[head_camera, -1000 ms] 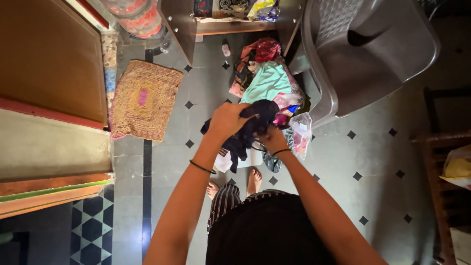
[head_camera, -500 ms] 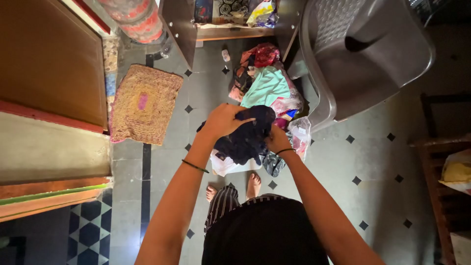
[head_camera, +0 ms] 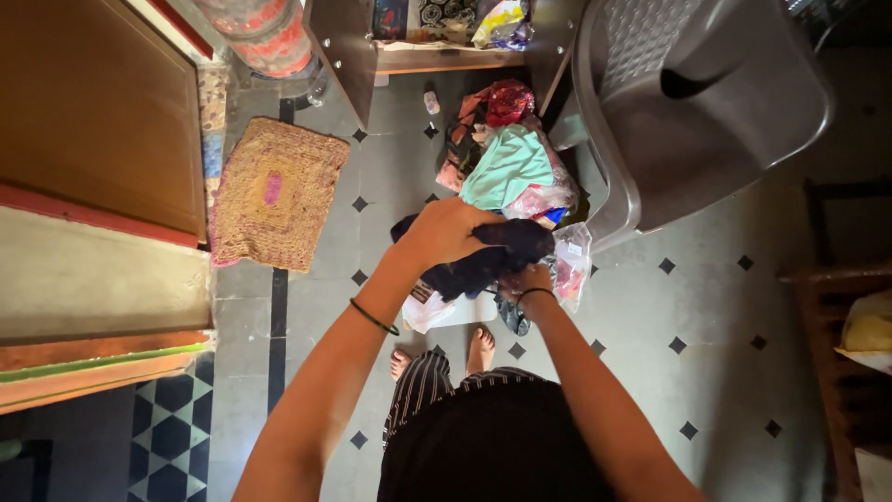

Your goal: Sorting, inspecting, and organizing various pieces of clothing from a pile on the floor.

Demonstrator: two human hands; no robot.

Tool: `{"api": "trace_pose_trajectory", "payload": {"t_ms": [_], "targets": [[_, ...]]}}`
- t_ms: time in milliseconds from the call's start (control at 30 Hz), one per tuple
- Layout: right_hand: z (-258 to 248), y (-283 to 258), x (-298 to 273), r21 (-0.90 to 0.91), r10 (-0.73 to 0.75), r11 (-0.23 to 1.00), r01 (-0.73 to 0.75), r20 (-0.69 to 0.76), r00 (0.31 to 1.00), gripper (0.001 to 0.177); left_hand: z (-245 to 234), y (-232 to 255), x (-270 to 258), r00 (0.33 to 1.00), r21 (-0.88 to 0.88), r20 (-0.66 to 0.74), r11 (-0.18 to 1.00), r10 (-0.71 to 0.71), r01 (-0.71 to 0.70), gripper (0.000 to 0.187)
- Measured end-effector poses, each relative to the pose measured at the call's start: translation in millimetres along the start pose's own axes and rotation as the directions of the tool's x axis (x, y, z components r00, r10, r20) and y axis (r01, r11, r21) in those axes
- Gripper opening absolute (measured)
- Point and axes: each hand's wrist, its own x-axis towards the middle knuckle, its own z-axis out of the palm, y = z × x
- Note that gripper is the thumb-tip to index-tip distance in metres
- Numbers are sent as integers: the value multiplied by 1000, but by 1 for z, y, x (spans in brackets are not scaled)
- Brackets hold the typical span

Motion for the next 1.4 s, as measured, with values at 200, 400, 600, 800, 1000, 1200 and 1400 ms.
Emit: {"api": "trace_pose_trajectory", "payload": {"t_ms": [200, 400, 600, 800, 1000, 1200, 1400], "targets": [[115, -67, -167, 139, 544, 793, -594, 279, 792, 73, 13, 31, 0, 997, -30, 74, 1000, 7, -5, 44], [82, -64, -121, -613, -243, 668, 422, 355, 902, 69, 44, 53, -35, 979, -165, 205, 985, -5, 39, 53], [79, -79, -105, -711, -268, 555, 432, 340, 902, 72, 41, 68, -73, 943, -388, 332, 908, -20, 156, 35], [101, -81, -102, -780, -279, 434, 451, 359, 890, 74, 23, 79, -70, 774, -463, 632, 775, -52, 430, 36], [100, -71, -116, -840, -289, 313, 443, 361, 887, 77, 15, 67, -50, 639, -402, 769, 800, 30, 446, 48], [67, -83, -141, -895, -332, 179, 408, 335, 882, 80, -4, 29, 20, 918, -93, 370, 978, -142, 189, 70], [54, -88, -161, -934, -373, 45, 355, 314, 873, 84, -8, 6, 75, 979, 156, 137, 980, -148, 126, 64]]}}
